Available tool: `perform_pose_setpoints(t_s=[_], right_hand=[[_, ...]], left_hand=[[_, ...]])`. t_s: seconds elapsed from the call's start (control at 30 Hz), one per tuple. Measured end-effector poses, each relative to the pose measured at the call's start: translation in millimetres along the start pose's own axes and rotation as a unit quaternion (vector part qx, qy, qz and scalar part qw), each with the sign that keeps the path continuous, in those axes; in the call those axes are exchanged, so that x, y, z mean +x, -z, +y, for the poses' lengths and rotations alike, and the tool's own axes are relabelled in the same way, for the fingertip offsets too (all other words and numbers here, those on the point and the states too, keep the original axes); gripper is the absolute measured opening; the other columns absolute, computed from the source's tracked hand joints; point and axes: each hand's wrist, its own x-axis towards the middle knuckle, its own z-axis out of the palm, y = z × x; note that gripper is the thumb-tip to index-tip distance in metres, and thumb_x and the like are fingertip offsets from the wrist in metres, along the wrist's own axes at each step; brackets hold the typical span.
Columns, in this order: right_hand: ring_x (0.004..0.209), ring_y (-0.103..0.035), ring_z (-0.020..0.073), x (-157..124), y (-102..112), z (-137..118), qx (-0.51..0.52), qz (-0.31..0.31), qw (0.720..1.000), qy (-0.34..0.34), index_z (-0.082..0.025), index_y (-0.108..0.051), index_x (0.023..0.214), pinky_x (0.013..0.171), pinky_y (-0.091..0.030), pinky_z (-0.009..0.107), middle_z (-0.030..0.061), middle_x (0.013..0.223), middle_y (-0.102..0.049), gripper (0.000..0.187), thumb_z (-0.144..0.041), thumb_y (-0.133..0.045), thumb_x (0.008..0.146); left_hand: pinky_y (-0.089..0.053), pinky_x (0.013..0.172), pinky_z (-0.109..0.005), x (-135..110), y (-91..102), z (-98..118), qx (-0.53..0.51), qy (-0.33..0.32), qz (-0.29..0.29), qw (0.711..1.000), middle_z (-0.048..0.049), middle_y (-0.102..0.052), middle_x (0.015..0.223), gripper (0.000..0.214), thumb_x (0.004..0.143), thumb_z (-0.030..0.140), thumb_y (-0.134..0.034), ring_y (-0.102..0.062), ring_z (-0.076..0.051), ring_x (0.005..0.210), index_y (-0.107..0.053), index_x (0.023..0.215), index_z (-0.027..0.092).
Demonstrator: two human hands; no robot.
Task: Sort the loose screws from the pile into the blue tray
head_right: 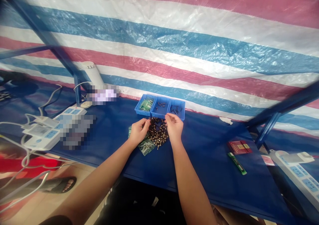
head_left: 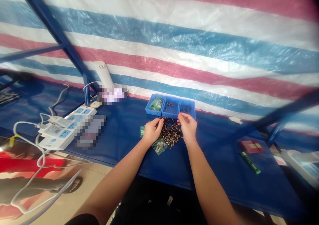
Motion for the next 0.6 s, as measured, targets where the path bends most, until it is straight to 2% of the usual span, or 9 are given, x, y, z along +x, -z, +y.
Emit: perform_pose_setpoints(t_s=[0.13, 0.23, 0.33, 0.4, 0.5, 0.6], right_hand=[[0.065, -0.069, 0.0167, 12, 10, 3, 0.018, 0.054, 0.998, -0.026, -0.013, -0.070, 0.103, 0.051, -0.051, 0.025, 0.0081, 0.087, -0.073, 0.040, -0.038, -0.073, 0.072], [0.074, -0.072, 0.0197, 14, 13, 5, 0.012, 0.044, 0.998, -0.040, -0.014, -0.067, 0.112, 0.050, -0.052, 0.024, 0.0116, 0.104, -0.072, 0.045, -0.038, -0.072, 0.074], [0.081, -0.073, 0.0213, 12, 14, 7, -0.041, 0.013, 0.999, -0.030, -0.016, -0.067, 0.113, 0.053, -0.053, 0.025, 0.0120, 0.114, -0.069, 0.041, -0.038, -0.067, 0.078], [0.081, -0.072, 0.0210, 10, 14, 6, -0.105, 0.008, 0.994, 0.004, -0.017, -0.070, 0.107, 0.060, -0.056, 0.028, 0.0103, 0.111, -0.071, 0.034, -0.037, -0.063, 0.080], [0.078, -0.070, 0.0201, 7, 15, 4, -0.197, -0.001, 0.977, 0.078, -0.019, -0.072, 0.099, 0.075, -0.055, 0.034, 0.0076, 0.095, -0.074, 0.027, -0.036, -0.058, 0.084], [0.072, -0.068, 0.0188, 3, 14, 3, -0.235, -0.064, 0.964, 0.107, -0.019, -0.072, 0.097, 0.076, -0.054, 0.033, 0.0054, 0.082, -0.074, 0.026, -0.034, -0.054, 0.086]], left_hand=[[-0.036, 0.057, -0.023, 1, 0.4, -2, 0.017, 0.001, 0.001, 1.000, 0.0015, -0.056, 0.058, 0.039, 0.095, 0.043, -0.044, -0.050, -0.011, 0.056, -0.061, 0.070, 0.018], [-0.036, 0.057, -0.022, 1, 0.4, -3, 0.013, 0.001, 0.000, 1.000, 0.0016, -0.055, 0.057, 0.039, 0.095, 0.043, -0.043, -0.050, -0.011, 0.056, -0.060, 0.070, 0.017], [-0.037, 0.057, -0.022, 0, 0.2, -3, 0.011, 0.001, 0.000, 1.000, 0.0015, -0.056, 0.058, 0.040, 0.095, 0.043, -0.043, -0.050, -0.011, 0.056, -0.060, 0.070, 0.017], [-0.037, 0.057, -0.022, 0, 0.1, -3, 0.011, 0.002, 0.001, 1.000, 0.0016, -0.056, 0.058, 0.040, 0.095, 0.043, -0.043, -0.050, -0.011, 0.056, -0.061, 0.070, 0.017], [-0.037, 0.057, -0.023, 0, 0.0, -2, 0.010, 0.004, 0.001, 1.000, 0.0016, -0.056, 0.058, 0.040, 0.095, 0.044, -0.043, -0.050, -0.011, 0.055, -0.062, 0.072, 0.017], [-0.037, 0.057, -0.022, 0, -0.1, -1, 0.011, 0.005, 0.001, 1.000, 0.0012, -0.058, 0.059, 0.040, 0.095, 0.044, -0.043, -0.051, -0.012, 0.056, -0.063, 0.072, 0.017]])
